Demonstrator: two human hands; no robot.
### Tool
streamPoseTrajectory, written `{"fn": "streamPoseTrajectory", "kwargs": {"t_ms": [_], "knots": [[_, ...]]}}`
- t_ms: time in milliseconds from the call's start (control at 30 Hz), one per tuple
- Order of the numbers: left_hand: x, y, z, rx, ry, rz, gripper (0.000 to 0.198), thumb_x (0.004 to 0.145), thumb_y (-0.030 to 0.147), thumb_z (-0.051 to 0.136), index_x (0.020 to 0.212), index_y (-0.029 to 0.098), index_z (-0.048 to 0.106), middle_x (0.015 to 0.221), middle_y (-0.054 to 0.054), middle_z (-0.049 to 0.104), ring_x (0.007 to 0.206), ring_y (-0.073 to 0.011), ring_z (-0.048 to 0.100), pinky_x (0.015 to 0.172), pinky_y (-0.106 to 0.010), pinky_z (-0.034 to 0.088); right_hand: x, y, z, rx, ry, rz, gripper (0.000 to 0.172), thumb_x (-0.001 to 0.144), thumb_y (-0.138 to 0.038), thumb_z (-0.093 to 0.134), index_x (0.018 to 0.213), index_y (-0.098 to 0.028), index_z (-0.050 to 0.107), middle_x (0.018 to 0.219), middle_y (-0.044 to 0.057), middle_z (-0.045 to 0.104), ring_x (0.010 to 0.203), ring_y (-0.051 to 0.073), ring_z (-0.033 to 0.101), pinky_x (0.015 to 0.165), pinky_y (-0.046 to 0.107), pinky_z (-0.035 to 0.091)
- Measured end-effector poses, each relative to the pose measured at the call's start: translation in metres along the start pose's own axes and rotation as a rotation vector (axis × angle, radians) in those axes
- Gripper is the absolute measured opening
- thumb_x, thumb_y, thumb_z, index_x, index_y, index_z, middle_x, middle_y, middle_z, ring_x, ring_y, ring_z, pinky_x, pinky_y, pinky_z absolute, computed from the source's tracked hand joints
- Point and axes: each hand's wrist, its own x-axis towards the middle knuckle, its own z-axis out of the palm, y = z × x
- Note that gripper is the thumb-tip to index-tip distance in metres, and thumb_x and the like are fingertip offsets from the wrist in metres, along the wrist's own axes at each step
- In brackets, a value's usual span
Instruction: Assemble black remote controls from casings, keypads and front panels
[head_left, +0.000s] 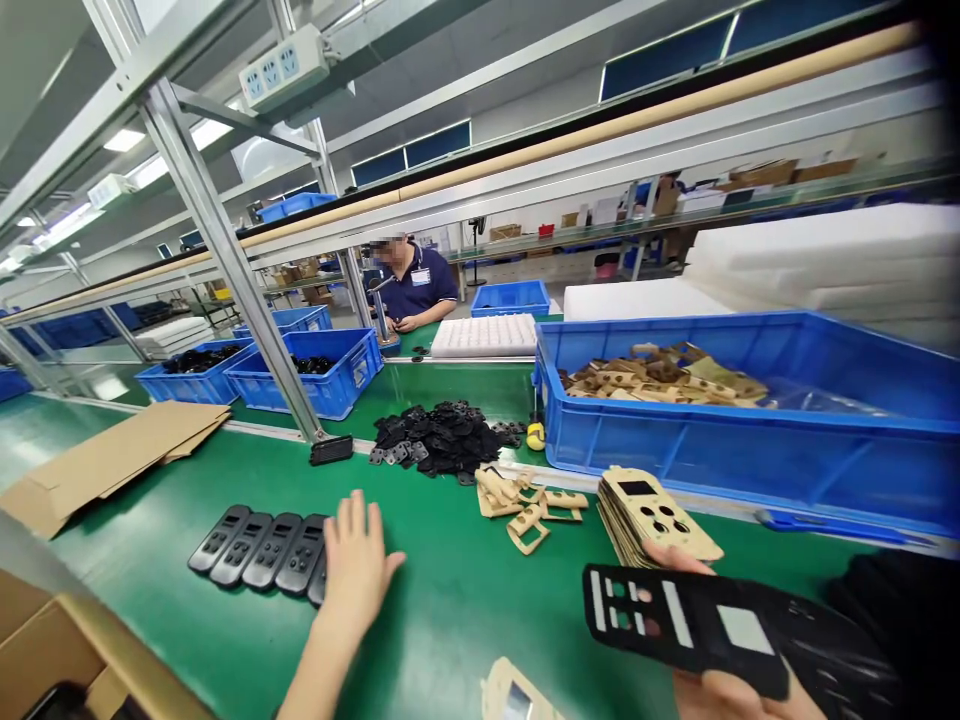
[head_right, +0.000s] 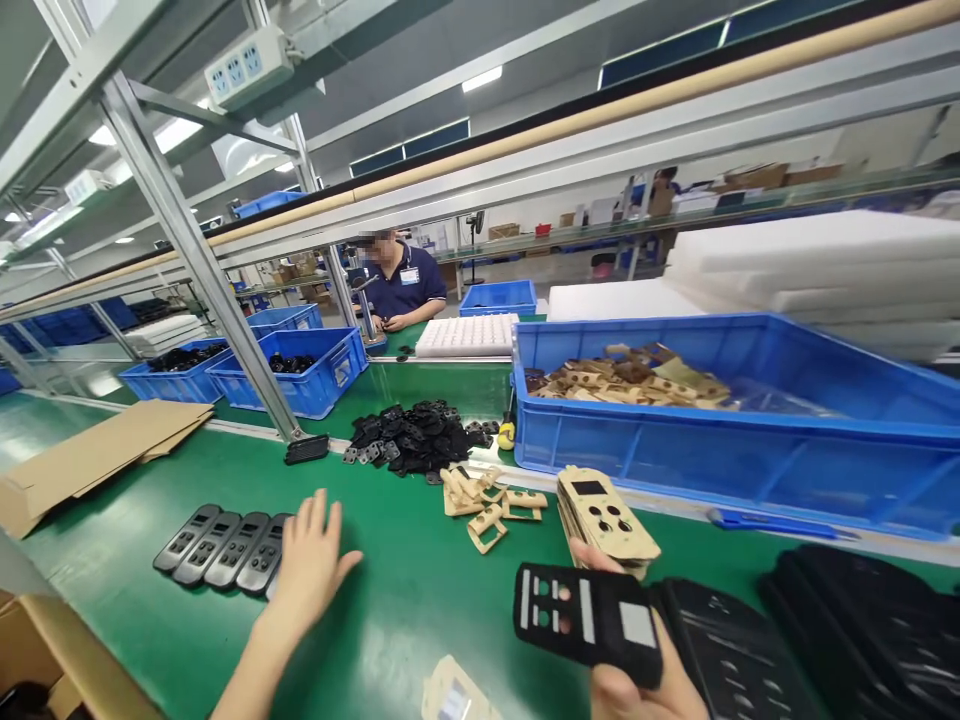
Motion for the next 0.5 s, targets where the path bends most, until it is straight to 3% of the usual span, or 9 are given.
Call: {"fn": "streamPoseTrajectory", "kwargs": {"t_ms": [67, 100, 200, 267, 367, 433, 500], "knots": [[-0.016, -0.03, 0.002, 0.298, 0.021, -0.144, 0.057, 0.076, 0.028, 0.067, 0.126, 0.002, 0.055, 0.144, -0.035, 0.029, 0.135, -0.0547, 0.012, 0.099, -0.074, 0.003, -0.005, 0.001, 0.002, -0.024, 0.006, 0.083, 0.07, 0.058, -0.064, 0.074, 0.113, -0.023, 0.063, 0.123, 0.014, 0.06, 0.124, 0.039, 0.045, 0.095, 0.049, 0.046], [-0.023, -0.041, 0.004, 0.356, 0.002, -0.179, 0.055, 0.079, 0.028, 0.064, 0.129, 0.006, 0.054, 0.143, -0.033, 0.033, 0.134, -0.054, 0.017, 0.099, -0.073, 0.008, -0.006, 0.001, 0.002, -0.025, 0.006, 0.119, 0.071, 0.056, -0.065, 0.074, 0.112, -0.023, 0.064, 0.121, 0.014, 0.062, 0.122, 0.039, 0.048, 0.092, 0.047, 0.048], [-0.041, -0.047, 0.009, 0.327, -0.075, -0.14, 0.048, 0.086, 0.019, 0.049, 0.133, 0.019, 0.051, 0.133, -0.023, 0.05, 0.132, -0.0451, 0.032, 0.103, -0.063, 0.017, -0.007, 0.004, 0.001, -0.028, -0.01, 0.163, 0.072, 0.052, -0.065, 0.076, 0.111, -0.026, 0.066, 0.122, 0.012, 0.062, 0.117, 0.036, 0.053, 0.082, 0.037, 0.054], [-0.045, -0.033, 0.009, 0.16, -0.105, -0.073, 0.057, 0.082, 0.017, 0.048, 0.139, 0.02, 0.043, 0.124, -0.019, 0.056, 0.125, -0.038, 0.043, 0.105, -0.056, 0.023, -0.006, 0.007, -0.001, -0.015, -0.039, 0.179, 0.072, 0.051, -0.065, 0.076, 0.111, -0.026, 0.066, 0.123, 0.012, 0.062, 0.114, 0.034, 0.055, 0.077, 0.033, 0.055], [-0.04, 0.0, 0.007, -0.193, -0.122, -0.059, 0.078, 0.075, 0.023, 0.055, 0.147, 0.018, 0.024, 0.118, -0.014, 0.053, 0.101, -0.0288, 0.057, 0.095, -0.045, 0.04, -0.006, 0.012, -0.003, 0.0, -0.095, 0.236, 0.077, 0.052, -0.069, 0.073, 0.115, -0.024, 0.064, 0.12, 0.013, 0.063, 0.099, 0.031, 0.061, 0.068, 0.032, 0.055], [-0.033, 0.021, 0.009, -0.432, -0.123, -0.038, 0.084, 0.071, 0.025, 0.063, 0.146, 0.021, 0.025, 0.119, -0.011, 0.05, 0.101, -0.0263, 0.057, 0.093, -0.04, 0.042, -0.006, 0.013, -0.003, 0.027, -0.122, 0.287, 0.082, 0.054, -0.072, 0.069, 0.119, -0.024, 0.061, 0.114, 0.014, 0.065, 0.079, 0.025, 0.063, 0.057, 0.031, 0.053], [-0.023, 0.04, 0.013, -0.659, -0.137, 0.015, 0.086, 0.065, 0.026, 0.072, 0.142, 0.023, 0.035, 0.121, -0.01, 0.05, 0.112, -0.0275, 0.051, 0.1, -0.04, 0.036, -0.008, 0.01, 0.001, 0.073, -0.13, 0.324, 0.084, 0.057, -0.075, 0.064, 0.125, -0.026, 0.056, 0.105, 0.011, 0.066, 0.066, 0.019, 0.059, 0.052, 0.03, 0.051]]}}
